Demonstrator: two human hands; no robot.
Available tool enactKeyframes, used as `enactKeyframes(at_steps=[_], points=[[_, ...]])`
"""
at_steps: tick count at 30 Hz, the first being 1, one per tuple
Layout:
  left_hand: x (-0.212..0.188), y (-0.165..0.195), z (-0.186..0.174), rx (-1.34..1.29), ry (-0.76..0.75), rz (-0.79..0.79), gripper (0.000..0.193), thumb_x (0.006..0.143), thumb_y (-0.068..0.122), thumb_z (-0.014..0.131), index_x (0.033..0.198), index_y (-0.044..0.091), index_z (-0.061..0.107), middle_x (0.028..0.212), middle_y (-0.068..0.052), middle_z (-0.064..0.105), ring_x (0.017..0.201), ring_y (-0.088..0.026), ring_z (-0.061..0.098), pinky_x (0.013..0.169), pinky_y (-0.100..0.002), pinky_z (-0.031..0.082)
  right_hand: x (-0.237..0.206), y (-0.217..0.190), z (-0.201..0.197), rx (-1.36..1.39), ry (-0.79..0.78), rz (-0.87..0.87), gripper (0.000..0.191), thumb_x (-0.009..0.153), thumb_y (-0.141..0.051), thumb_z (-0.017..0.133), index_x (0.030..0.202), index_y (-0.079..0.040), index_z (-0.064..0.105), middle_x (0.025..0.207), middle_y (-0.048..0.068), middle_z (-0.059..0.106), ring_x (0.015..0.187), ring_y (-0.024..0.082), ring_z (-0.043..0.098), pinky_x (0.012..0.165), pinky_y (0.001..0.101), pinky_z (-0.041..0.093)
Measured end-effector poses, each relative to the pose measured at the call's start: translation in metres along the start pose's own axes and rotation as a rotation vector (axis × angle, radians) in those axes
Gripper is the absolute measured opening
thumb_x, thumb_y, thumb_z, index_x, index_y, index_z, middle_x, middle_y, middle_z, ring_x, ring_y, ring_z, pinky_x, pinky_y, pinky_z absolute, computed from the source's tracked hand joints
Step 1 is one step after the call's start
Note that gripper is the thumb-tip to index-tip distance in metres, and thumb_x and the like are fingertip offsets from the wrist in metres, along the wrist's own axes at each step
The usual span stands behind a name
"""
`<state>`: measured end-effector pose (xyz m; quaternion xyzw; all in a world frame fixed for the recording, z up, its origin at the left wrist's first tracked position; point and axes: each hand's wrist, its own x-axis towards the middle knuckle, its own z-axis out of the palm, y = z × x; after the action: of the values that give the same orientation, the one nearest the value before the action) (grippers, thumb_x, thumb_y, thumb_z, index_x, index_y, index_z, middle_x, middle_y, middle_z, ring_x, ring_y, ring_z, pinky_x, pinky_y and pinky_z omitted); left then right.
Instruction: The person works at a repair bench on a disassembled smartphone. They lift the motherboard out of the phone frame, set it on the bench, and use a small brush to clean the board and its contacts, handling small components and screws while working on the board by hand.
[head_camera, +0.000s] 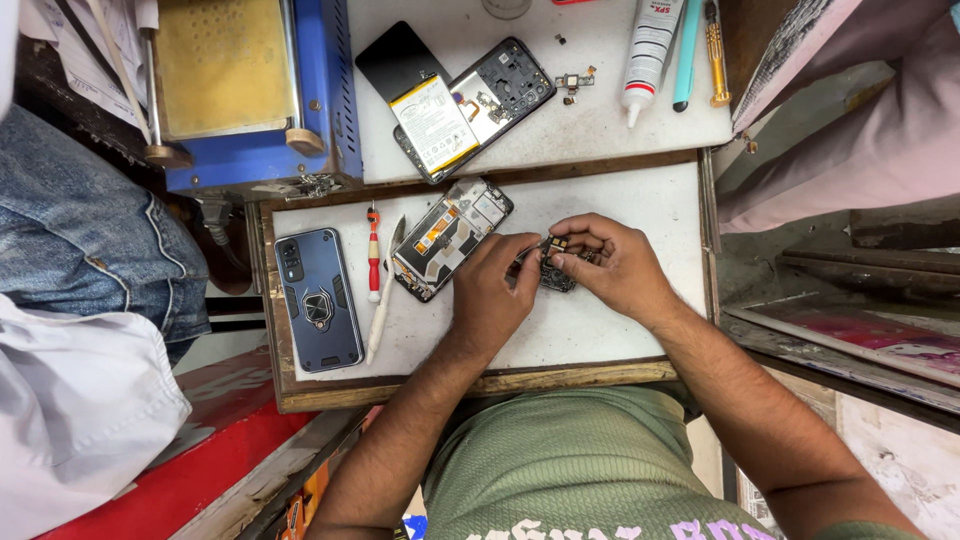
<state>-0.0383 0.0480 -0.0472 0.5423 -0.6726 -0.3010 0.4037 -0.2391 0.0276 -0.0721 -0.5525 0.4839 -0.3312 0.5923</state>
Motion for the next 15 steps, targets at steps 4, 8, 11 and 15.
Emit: enactKeyframes(at_steps=[4, 8, 11, 15], points=[[0.0004, -0.0009, 0.0020, -0.008, -0.018, 0.009, 0.022, 0.094, 0.004, 0.074, 0.115, 0.006, 0.071, 0.099, -0.009, 0.072, 0.085, -0.019, 0.077, 0.066, -0.027, 0.063, 0.0000, -0.0018, 0.0004, -0.025, -0.005, -0.010, 0.034, 0.095, -0.003, 0.071, 0.127, -0.002, 0.062, 0.110, 0.009, 0.074, 0.104, 0.011, 0.071, 0.092, 0.0241, 0.061], [0.0008, 0.0000, 0.0042, -0.026, 0.007, -0.011, 0.023, 0.092, 0.003, 0.074, 0.115, 0.006, 0.072, 0.098, -0.010, 0.072, 0.084, -0.019, 0.076, 0.062, -0.027, 0.062, -0.0006, -0.0029, 0.0007, -0.049, 0.008, 0.023, 0.034, 0.095, -0.004, 0.071, 0.127, -0.002, 0.063, 0.109, 0.009, 0.074, 0.103, 0.011, 0.071, 0.090, 0.0241, 0.061], [-0.0003, 0.0014, 0.0052, -0.019, 0.028, -0.032, 0.023, 0.091, 0.003, 0.074, 0.114, 0.005, 0.074, 0.097, -0.009, 0.072, 0.081, -0.019, 0.075, 0.061, -0.028, 0.061, -0.0008, -0.0023, 0.0022, -0.035, 0.016, 0.041, 0.033, 0.095, -0.005, 0.071, 0.127, -0.003, 0.064, 0.109, 0.009, 0.074, 0.102, 0.011, 0.071, 0.087, 0.0237, 0.060], [-0.0022, 0.0033, 0.0061, -0.032, 0.031, -0.045, 0.021, 0.091, 0.004, 0.073, 0.113, 0.006, 0.073, 0.097, -0.008, 0.072, 0.083, -0.018, 0.076, 0.063, -0.027, 0.063, -0.0015, -0.0009, 0.0031, -0.022, 0.033, 0.012, 0.033, 0.095, -0.005, 0.072, 0.127, -0.002, 0.064, 0.111, 0.009, 0.074, 0.103, 0.010, 0.069, 0.088, 0.0230, 0.059]])
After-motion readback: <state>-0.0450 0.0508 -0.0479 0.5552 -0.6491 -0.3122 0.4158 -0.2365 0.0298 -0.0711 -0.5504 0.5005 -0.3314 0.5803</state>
